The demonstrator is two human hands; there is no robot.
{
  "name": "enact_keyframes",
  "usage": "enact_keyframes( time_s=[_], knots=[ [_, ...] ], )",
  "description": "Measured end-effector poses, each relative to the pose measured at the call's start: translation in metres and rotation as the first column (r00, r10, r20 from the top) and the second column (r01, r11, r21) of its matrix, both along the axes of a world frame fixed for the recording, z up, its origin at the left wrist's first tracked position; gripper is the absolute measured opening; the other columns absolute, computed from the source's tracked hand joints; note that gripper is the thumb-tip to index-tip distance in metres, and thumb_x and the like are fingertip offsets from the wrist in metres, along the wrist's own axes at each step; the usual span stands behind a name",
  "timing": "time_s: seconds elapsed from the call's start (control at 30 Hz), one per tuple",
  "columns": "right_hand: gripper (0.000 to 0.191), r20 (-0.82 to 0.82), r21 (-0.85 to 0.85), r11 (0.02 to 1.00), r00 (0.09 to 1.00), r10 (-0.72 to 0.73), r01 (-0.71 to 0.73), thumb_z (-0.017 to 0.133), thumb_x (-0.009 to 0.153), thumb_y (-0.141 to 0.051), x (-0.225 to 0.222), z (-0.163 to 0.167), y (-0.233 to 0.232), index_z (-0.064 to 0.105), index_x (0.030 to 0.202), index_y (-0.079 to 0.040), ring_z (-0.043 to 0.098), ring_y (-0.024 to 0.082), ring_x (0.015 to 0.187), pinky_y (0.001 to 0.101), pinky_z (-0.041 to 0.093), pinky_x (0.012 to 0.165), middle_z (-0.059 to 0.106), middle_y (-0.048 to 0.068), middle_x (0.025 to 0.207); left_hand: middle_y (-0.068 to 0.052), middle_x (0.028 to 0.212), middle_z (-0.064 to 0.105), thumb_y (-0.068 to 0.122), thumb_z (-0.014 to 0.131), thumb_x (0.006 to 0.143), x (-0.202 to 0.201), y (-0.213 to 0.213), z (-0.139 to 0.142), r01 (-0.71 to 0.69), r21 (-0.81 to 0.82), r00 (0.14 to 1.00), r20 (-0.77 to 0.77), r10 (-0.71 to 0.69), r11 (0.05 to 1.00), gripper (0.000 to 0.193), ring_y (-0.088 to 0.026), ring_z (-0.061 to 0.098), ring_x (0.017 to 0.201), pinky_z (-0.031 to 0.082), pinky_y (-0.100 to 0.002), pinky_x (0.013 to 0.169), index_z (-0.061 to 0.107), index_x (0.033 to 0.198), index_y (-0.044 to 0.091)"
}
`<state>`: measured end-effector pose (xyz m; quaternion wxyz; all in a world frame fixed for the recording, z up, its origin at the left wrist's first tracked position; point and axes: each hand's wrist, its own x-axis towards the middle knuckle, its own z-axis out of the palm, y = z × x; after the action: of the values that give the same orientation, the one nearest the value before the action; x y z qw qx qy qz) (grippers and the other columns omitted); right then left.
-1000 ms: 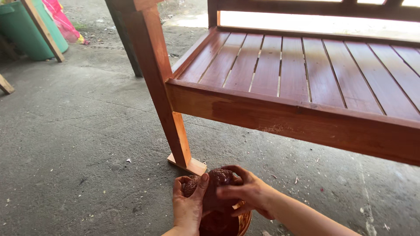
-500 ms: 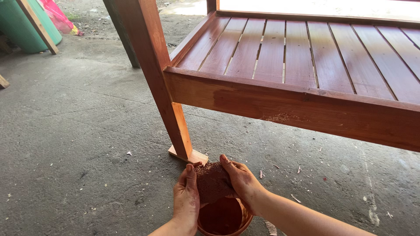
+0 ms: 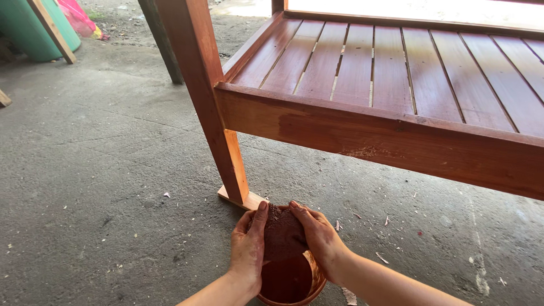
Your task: The person wipes a reddish wood stain onto wooden benches and chairs using a cloth, dipping the cloth into a pot of stain. They coat the seat slats, frame rails, legs, and armrests of the furniture, moving between pieces to cover different surfaces.
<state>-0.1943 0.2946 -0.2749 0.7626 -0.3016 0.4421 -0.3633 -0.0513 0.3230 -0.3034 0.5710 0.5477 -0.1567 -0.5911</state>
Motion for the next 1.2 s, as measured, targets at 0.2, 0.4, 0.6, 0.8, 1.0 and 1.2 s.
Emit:
enact_keyframes(
  time_s=[0.2, 0.4, 0.6, 0.8, 1.0, 1.2],
  knots=[
    [0.056, -0.279, 0.265, 0.964, 0.955, 0.104, -0.028, 0.053, 0.099, -0.059, 0.005, 0.021, 0.0, 0.062, 0.133, -0.017, 0.071, 0.022, 0.099, 0.0525, 0.057, 0.083, 0.074, 0.008, 0.116, 0.001, 0.09, 0.07, 0.028, 0.078, 0.087, 0.002, 0.001, -0.01, -0.004, -0.302, 0.997, -0.071, -0.018, 0.953, 0.022, -0.01, 0.065, 0.086, 0.054, -0.03, 0.083, 0.069, 0.095, 0.01],
    [0.032, -0.181, -0.053, 0.999, 0.984, 0.0, -0.009, 0.071, 0.086, -0.025, 0.008, 0.019, -0.009, 0.072, 0.105, 0.001, 0.074, 0.025, 0.076, 0.0401, 0.065, 0.069, 0.076, 0.015, 0.093, 0.0, 0.091, 0.073, 0.036, 0.074, 0.086, 0.006, -0.003, 0.003, 0.118, -0.119, 0.988, -0.084, -0.129, 0.986, 0.027, -0.013, 0.069, 0.086, 0.057, -0.033, 0.081, 0.07, 0.096, 0.011],
    [0.012, -0.306, -0.28, 0.959, 0.951, -0.037, -0.052, 0.071, 0.088, -0.006, 0.011, -0.009, -0.019, 0.063, 0.082, 0.0, 0.068, 0.014, 0.072, 0.0316, 0.062, 0.066, 0.071, 0.008, 0.081, 0.0, 0.096, 0.071, 0.037, 0.069, 0.091, 0.011, -0.013, 0.006, 0.188, 0.119, 0.979, -0.096, -0.177, 0.975, 0.031, -0.015, 0.071, 0.088, 0.062, -0.041, 0.083, 0.061, 0.115, 0.018],
    [0.028, -0.525, -0.67, 0.674, 0.84, -0.135, -0.311, 0.071, 0.084, -0.004, 0.011, -0.033, -0.026, 0.048, 0.071, 0.002, 0.042, 0.008, 0.073, 0.029, 0.043, 0.062, 0.046, 0.004, 0.069, -0.005, 0.099, 0.071, 0.026, 0.064, 0.094, 0.019, -0.027, -0.021, 0.27, 0.013, 0.961, -0.074, -0.268, 0.963, 0.028, -0.016, 0.071, 0.085, 0.063, -0.037, 0.081, 0.06, 0.118, 0.012],
    [0.013, -0.517, -0.778, 0.484, 0.846, -0.13, -0.401, 0.071, 0.073, -0.002, 0.006, -0.039, -0.027, 0.058, 0.071, 0.0, 0.053, 0.011, 0.072, 0.0298, 0.049, 0.063, 0.055, 0.003, 0.075, -0.005, 0.091, 0.071, 0.024, 0.059, 0.098, 0.023, -0.033, -0.03, 0.375, -0.075, 0.927, 0.011, -0.375, 0.924, 0.019, -0.015, 0.069, 0.077, 0.061, -0.034, 0.075, 0.065, 0.103, 0.007],
    [0.009, -0.542, -0.742, 0.471, 0.841, -0.001, -0.477, 0.069, 0.074, -0.006, -0.002, -0.038, -0.022, 0.062, 0.077, -0.002, 0.06, 0.015, 0.069, 0.0322, 0.054, 0.066, 0.064, 0.008, 0.071, -0.003, 0.091, 0.072, 0.024, 0.053, 0.099, 0.018, -0.027, -0.029, 0.426, -0.006, 0.904, 0.036, -0.425, 0.905, 0.021, -0.013, 0.07, 0.078, 0.06, -0.033, 0.073, 0.068, 0.102, 0.01]
  ],
)
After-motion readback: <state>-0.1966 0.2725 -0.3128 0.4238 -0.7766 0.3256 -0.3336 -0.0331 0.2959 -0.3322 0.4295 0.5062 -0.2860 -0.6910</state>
